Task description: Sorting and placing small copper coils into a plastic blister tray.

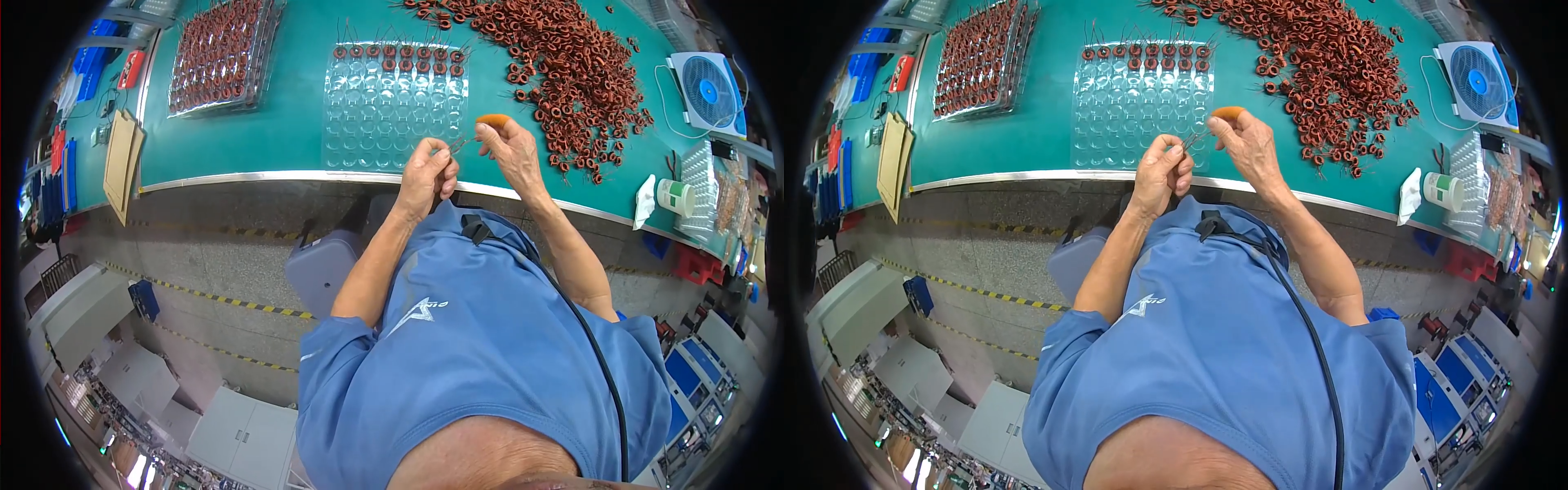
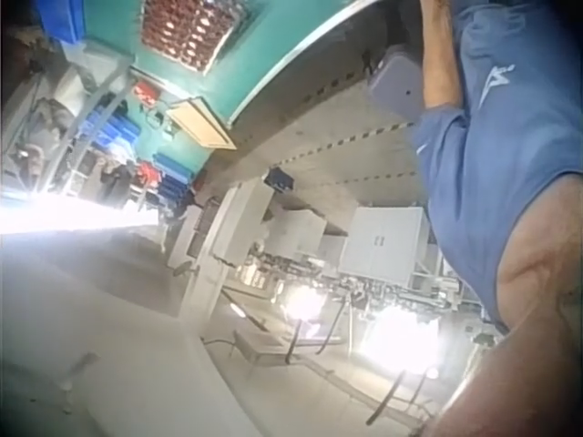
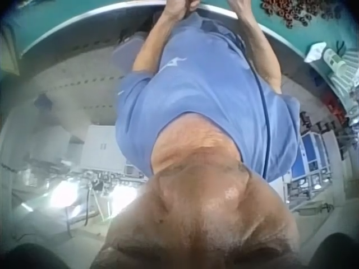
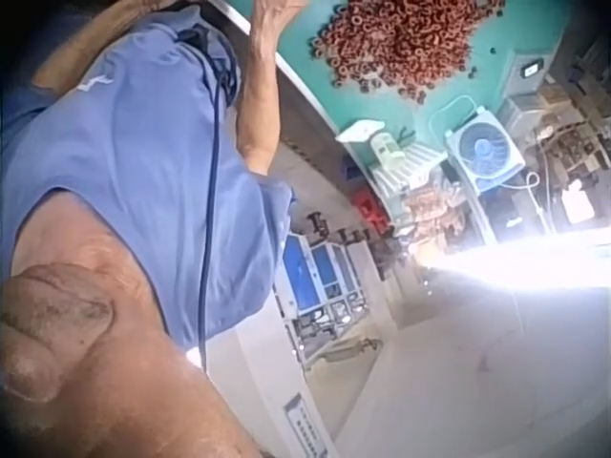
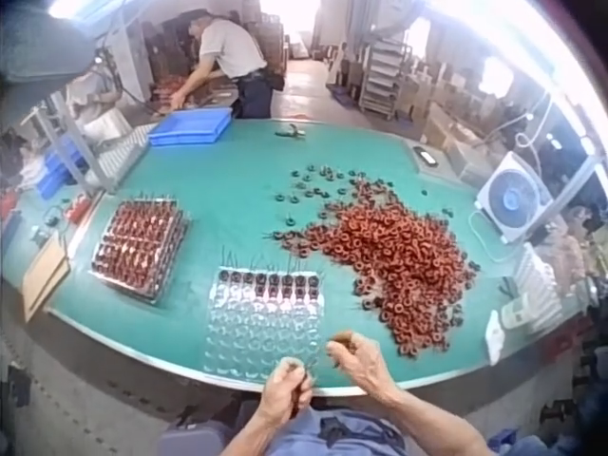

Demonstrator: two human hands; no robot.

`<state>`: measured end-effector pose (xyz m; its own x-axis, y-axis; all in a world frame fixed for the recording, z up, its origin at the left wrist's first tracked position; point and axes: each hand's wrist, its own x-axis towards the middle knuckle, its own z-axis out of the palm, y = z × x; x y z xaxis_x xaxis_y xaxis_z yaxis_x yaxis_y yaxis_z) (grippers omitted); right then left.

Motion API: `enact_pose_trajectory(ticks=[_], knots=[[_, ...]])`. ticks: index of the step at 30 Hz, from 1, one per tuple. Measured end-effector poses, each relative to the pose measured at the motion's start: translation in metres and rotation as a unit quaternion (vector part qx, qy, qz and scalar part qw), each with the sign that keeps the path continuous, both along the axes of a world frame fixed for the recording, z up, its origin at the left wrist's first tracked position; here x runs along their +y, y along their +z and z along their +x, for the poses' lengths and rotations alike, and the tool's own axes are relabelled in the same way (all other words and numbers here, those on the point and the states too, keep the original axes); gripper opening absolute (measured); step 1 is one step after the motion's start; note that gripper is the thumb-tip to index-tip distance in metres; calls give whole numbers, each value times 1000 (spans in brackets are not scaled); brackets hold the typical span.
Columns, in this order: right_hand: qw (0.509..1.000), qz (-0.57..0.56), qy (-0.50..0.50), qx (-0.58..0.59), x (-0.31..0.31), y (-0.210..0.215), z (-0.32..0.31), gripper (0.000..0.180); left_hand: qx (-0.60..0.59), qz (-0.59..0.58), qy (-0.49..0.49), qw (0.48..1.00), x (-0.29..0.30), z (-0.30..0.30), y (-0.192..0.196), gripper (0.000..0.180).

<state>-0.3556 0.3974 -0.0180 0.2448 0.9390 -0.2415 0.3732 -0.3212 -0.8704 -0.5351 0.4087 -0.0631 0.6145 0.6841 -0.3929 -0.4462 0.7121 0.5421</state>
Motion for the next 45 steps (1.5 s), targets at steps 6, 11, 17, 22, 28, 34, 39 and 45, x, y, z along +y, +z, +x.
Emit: enact_pose_trajectory(ticks=[6,11,17,22,28,34,39,45], knots=[[991,112,-40,-62,-2,1,-19,40,5,51,36,998,1,-2,-5,15],[999,21,33,32,16,2,-46,25,66,143,4,988,14,-13,-11,19],[997,44,59,-37,93,-8,-63,18,202,192,95,956,39,-52,-20,45],[969,189,119,-103,188,-70,-71,18,255,169,87,948,36,-97,-36,40],[933,95,233,-257,218,-99,-74,24,289,131,77,945,17,-122,-45,32],[922,230,119,-290,146,-78,5,36,312,140,106,934,-6,-125,-40,29],[870,88,35,-484,82,-72,131,40,322,137,91,932,-22,-114,-46,27],[876,81,123,-459,57,-105,176,20,325,132,54,935,-38,-79,-35,23]])
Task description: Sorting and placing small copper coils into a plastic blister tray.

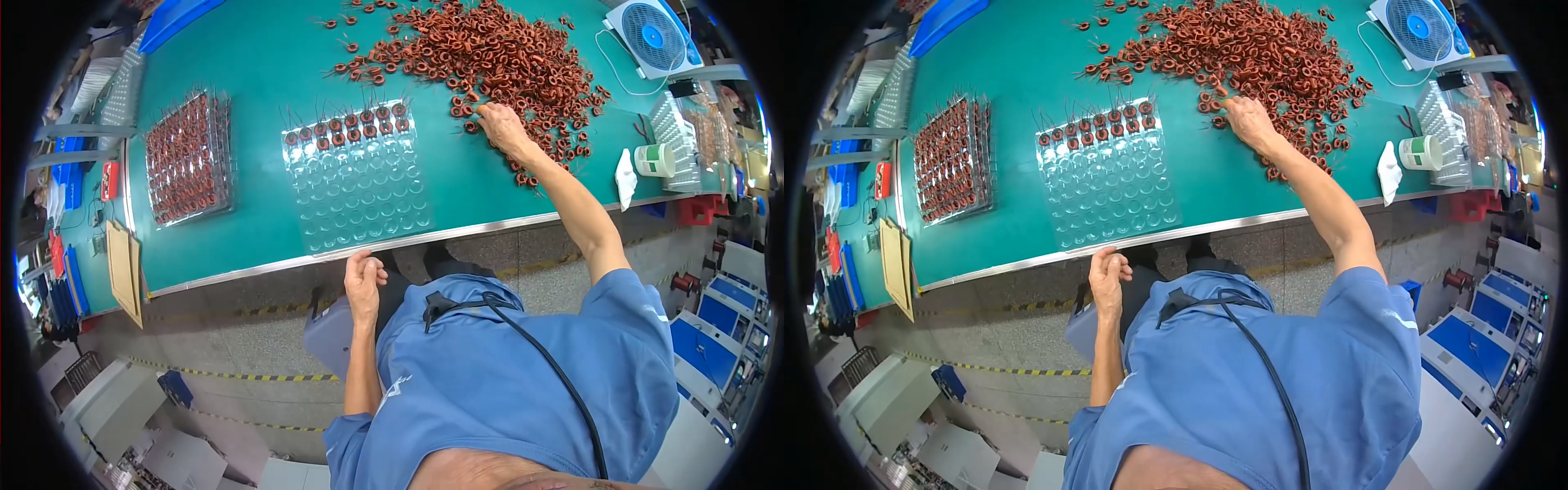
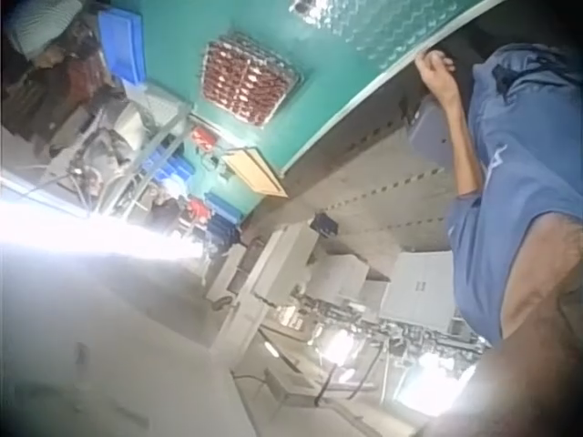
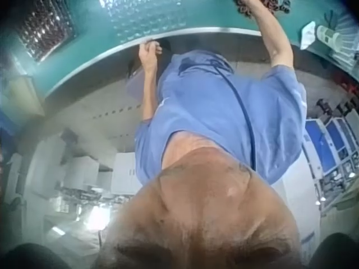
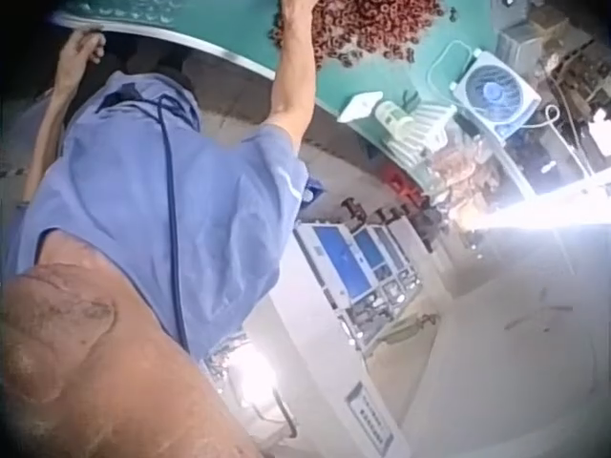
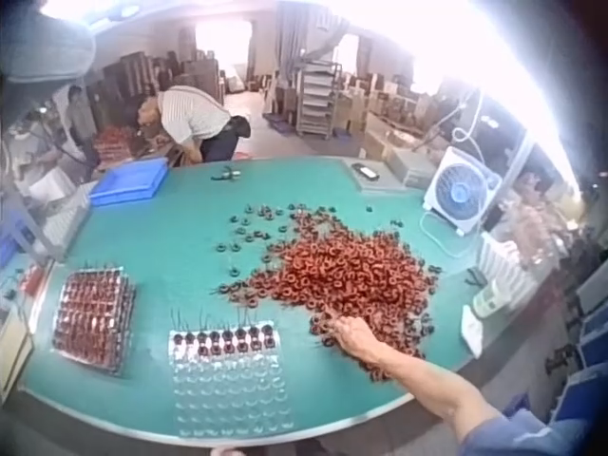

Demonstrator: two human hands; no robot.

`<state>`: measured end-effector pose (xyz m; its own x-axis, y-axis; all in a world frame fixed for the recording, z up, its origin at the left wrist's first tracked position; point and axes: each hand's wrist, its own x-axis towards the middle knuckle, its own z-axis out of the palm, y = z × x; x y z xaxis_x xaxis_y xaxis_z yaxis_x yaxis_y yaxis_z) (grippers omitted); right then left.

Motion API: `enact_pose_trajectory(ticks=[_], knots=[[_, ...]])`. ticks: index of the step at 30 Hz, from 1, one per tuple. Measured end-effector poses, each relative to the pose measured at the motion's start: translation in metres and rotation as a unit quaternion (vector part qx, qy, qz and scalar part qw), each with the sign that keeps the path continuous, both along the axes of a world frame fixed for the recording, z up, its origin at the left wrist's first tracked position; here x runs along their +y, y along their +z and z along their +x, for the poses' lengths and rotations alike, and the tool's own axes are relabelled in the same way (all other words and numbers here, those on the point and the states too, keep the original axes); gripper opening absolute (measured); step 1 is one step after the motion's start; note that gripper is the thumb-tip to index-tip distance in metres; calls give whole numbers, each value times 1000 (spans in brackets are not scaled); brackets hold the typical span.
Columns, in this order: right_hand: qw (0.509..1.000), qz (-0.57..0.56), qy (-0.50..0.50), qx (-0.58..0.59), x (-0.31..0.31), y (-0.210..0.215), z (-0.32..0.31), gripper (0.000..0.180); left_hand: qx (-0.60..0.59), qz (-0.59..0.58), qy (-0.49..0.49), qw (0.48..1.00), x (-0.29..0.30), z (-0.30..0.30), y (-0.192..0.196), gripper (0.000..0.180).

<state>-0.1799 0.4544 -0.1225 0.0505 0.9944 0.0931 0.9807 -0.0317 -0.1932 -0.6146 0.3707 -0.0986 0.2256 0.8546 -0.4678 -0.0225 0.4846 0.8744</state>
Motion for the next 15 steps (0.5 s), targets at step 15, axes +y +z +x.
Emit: enact_pose_trajectory(ticks=[15], knots=[[910,94,-205,350,-61,118,6,22,-69,154,-152,974,42,167,41,45]])
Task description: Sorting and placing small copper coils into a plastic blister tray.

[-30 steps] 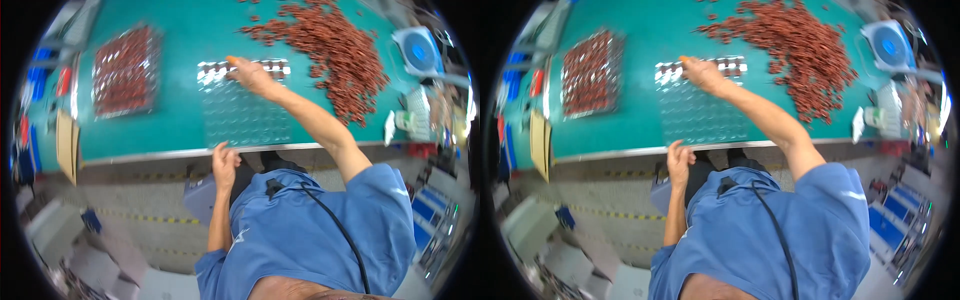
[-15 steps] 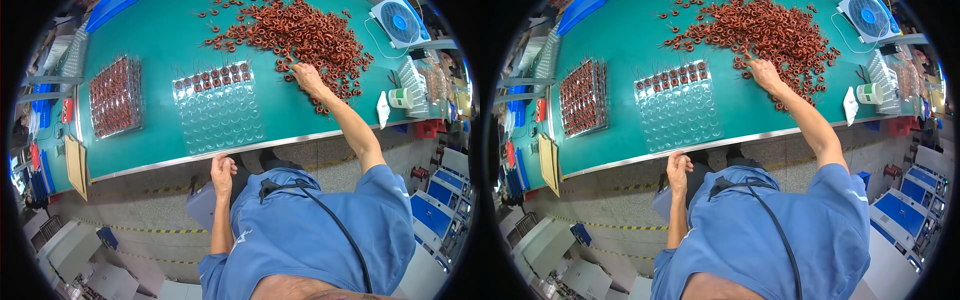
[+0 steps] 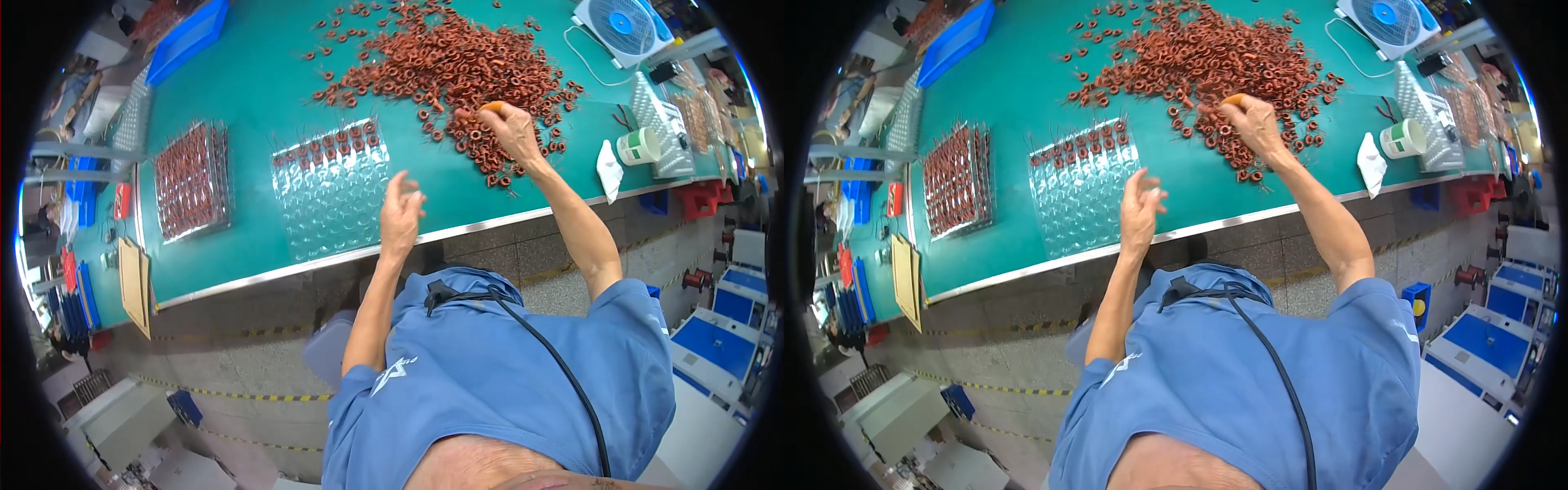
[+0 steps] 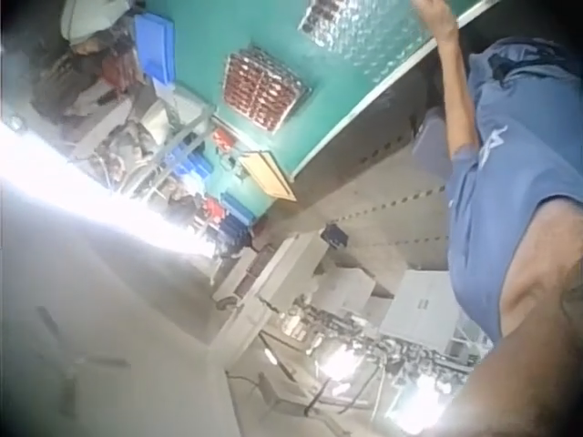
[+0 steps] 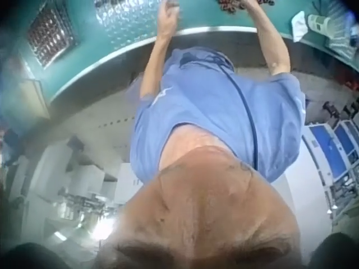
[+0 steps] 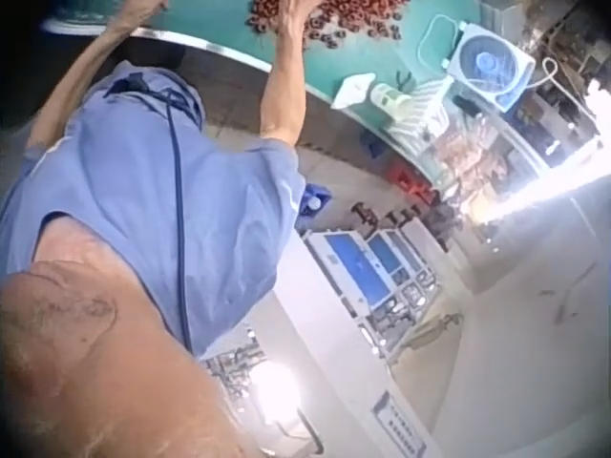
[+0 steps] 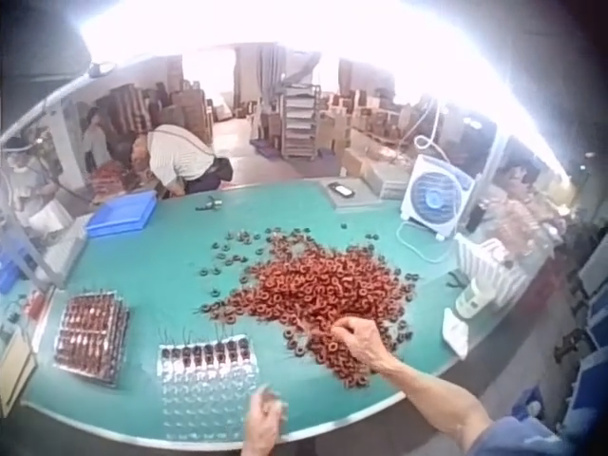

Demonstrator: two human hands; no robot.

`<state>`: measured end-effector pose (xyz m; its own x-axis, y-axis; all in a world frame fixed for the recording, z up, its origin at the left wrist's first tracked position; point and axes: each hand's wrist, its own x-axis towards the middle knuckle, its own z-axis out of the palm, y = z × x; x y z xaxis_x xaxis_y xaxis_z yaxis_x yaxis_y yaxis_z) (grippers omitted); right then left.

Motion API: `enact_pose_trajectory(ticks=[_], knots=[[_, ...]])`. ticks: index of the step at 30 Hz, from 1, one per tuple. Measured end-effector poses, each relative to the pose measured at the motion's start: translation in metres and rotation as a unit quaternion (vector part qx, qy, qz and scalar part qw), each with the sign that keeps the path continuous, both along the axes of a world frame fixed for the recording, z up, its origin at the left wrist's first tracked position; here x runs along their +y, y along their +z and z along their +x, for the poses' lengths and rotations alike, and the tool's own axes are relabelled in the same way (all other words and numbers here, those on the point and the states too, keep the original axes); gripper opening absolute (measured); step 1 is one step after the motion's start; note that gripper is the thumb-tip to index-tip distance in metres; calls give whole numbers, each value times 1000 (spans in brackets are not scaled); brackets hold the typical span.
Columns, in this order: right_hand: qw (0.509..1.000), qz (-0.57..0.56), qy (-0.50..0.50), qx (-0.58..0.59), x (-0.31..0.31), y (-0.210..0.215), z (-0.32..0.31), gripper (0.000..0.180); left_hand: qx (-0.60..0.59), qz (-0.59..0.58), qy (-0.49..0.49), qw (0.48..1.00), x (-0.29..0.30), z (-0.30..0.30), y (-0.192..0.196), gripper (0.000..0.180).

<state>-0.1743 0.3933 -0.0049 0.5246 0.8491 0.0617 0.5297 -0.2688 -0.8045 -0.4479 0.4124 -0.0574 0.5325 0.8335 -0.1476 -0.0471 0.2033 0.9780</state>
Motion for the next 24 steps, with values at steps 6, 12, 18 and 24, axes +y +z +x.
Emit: enact_pose_trajectory(ticks=[6,12,18,24], knots=[[990,53,119,52,-53,7,-45,21,-33,117,-102,987,-1,61,20,34],[981,28,30,191,-96,1,-53,33,-91,3,-194,977,-27,71,17,21],[926,54,-12,375,-105,-18,-55,34,-111,-22,-219,969,-41,75,37,24],[817,88,5,569,-106,-22,-62,27,-37,84,-166,982,-46,72,57,27]])
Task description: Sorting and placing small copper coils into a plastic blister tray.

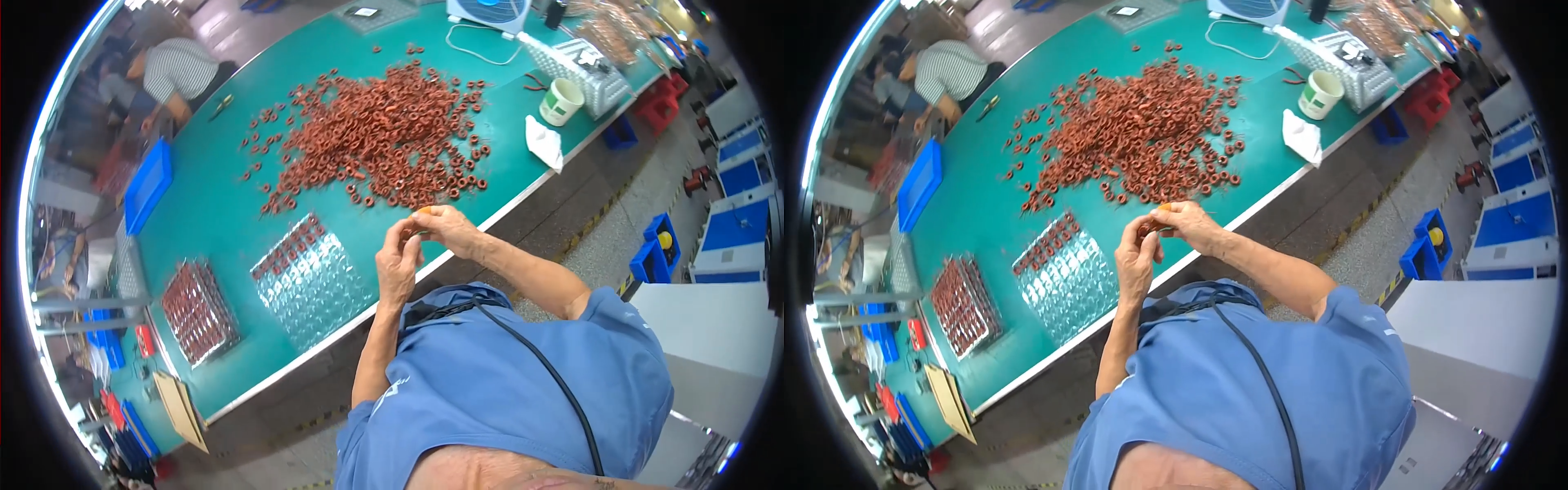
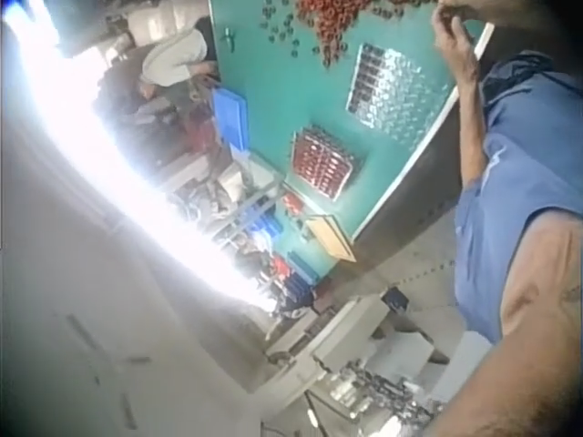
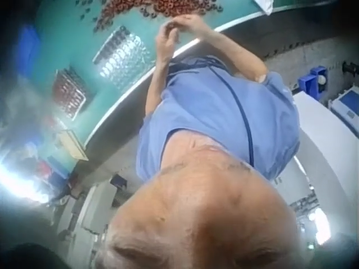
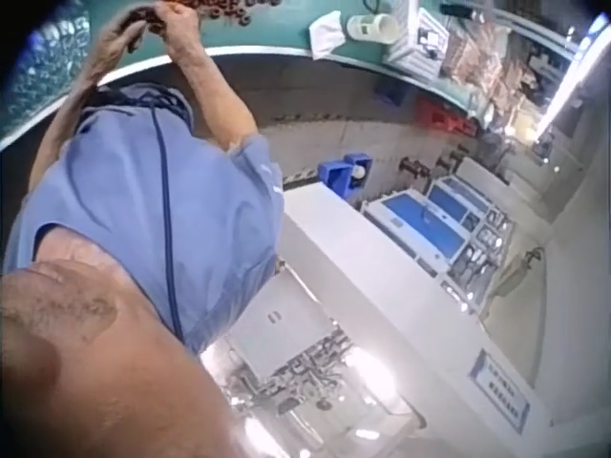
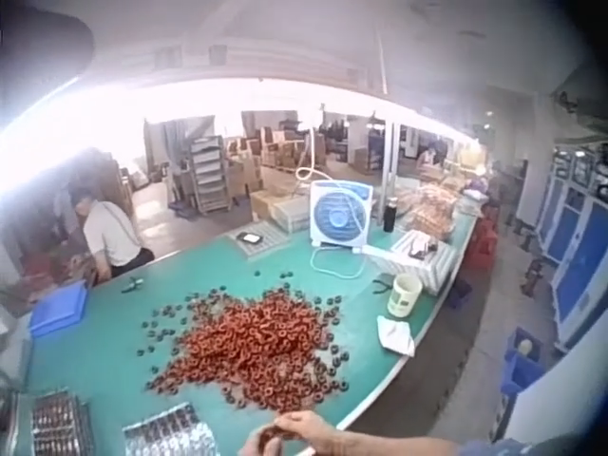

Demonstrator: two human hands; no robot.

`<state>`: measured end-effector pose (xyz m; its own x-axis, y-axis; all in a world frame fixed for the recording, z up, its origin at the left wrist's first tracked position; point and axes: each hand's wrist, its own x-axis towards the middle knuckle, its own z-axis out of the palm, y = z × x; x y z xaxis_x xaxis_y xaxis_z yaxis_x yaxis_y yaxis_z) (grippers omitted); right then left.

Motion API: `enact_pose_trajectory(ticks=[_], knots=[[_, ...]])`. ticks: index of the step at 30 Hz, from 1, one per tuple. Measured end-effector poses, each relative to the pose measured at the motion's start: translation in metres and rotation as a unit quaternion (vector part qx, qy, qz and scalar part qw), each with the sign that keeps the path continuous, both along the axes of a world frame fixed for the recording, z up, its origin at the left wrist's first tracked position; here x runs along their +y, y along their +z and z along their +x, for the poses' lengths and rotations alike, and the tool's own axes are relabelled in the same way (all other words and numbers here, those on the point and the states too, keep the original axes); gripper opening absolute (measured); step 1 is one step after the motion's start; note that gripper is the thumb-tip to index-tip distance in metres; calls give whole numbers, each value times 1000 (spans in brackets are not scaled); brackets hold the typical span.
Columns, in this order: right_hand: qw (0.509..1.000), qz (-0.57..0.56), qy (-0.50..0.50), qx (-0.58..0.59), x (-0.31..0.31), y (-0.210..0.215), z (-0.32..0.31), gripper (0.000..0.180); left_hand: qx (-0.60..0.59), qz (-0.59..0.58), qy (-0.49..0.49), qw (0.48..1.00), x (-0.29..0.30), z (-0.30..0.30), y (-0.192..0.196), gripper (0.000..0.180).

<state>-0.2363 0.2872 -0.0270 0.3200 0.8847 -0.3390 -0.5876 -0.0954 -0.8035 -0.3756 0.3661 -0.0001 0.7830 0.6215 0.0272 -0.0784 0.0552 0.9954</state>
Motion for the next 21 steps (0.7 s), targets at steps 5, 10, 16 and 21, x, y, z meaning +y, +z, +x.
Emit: enact_pose_trajectory(ticks=[5,10,16,21], knots=[[871,-34,-22,-490,4,31,-10,16,92,80,84,989,-2,-11,2,23],[623,179,-90,-756,19,43,-31,15,74,218,171,958,16,-7,-34,20],[776,53,-131,-615,23,44,-26,12,21,70,132,989,12,-5,-3,17],[942,-9,-67,-328,31,29,-21,21,-6,-18,119,993,15,-13,-5,13]])
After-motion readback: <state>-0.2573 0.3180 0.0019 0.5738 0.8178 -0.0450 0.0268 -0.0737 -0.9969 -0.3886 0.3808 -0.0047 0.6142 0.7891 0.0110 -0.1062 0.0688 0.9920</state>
